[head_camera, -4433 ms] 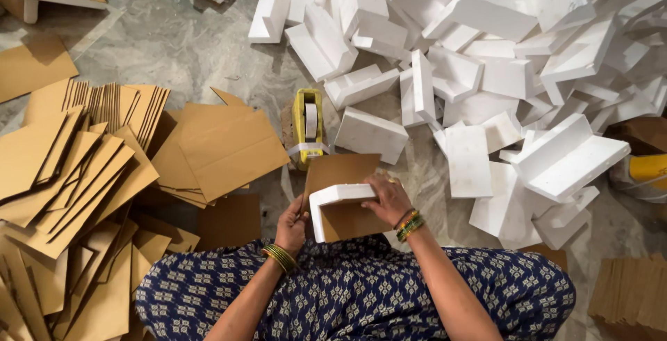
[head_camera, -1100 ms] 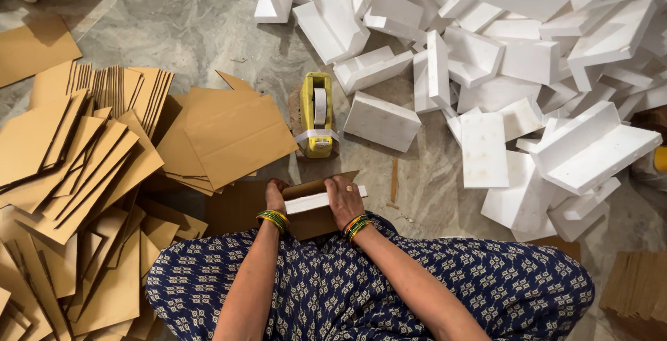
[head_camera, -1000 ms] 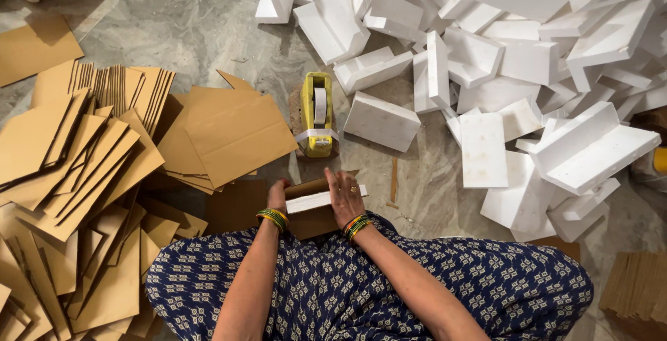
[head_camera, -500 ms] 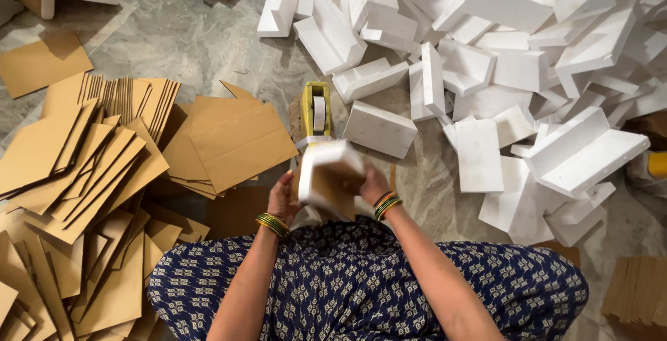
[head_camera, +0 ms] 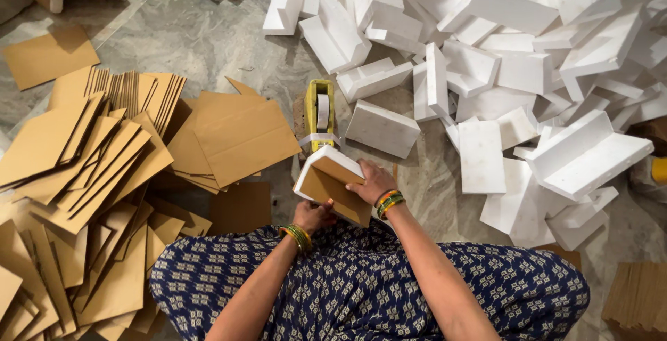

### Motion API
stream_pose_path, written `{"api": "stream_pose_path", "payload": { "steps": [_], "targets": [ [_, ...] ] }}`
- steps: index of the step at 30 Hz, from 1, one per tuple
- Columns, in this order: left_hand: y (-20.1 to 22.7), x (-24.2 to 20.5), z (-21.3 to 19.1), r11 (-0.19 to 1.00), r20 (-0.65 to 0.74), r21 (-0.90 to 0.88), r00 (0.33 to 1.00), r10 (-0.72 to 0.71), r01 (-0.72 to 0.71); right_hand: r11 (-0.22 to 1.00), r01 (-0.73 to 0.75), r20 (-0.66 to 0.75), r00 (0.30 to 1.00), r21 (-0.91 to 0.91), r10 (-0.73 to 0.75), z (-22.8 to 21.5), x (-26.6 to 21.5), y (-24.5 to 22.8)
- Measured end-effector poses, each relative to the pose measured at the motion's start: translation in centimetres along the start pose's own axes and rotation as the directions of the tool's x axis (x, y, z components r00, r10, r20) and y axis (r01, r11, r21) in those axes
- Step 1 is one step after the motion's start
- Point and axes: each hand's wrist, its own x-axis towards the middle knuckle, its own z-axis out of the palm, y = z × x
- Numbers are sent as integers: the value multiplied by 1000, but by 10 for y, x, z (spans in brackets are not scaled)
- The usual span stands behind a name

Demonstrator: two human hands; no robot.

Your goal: The person sits on the floor and assembles small boxes by inserting white foam inserts into brown cardboard frames. They use a handheld tape dispenser to secure the components together, handling the materials one at a time.

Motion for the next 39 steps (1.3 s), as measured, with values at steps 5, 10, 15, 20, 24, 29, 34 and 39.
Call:
{"api": "stream_pose_path", "payload": {
  "steps": [5,10,15,20,24,29,34,39],
  "targets": [
    [-18,25,-17,944,-128,-12,936,-328,329,933,123,93,991,-339,-96,29,28,-21],
    [14,18,-57,451,-294,868,948,126,209,934,178,273,958,-310,-92,37,46,-3],
    [69,6,-59,706,-193,706,943,270,-57,979,170,302,945,-114,-129,27,56,35],
    [60,13,-44,745,153,634,978,144,-209,939,324,262,922,-115,-286,27,45,35],
    [52,24,-51,811,111,542,976,188,-218,979,173,296,946,-106,-135,9,35,27],
    [65,22,-67,880,29,435,980,196,-188,948,317,-325,899,17,-294,9,20,38],
    [75,16,-62,944,108,282,983,147,-172,391,187,-124,976,901,-180,32,20,74],
    [52,18,-66,966,176,137,965,195,-220,550,-12,32,999,835,-27,58,2,79]
  ]
}}
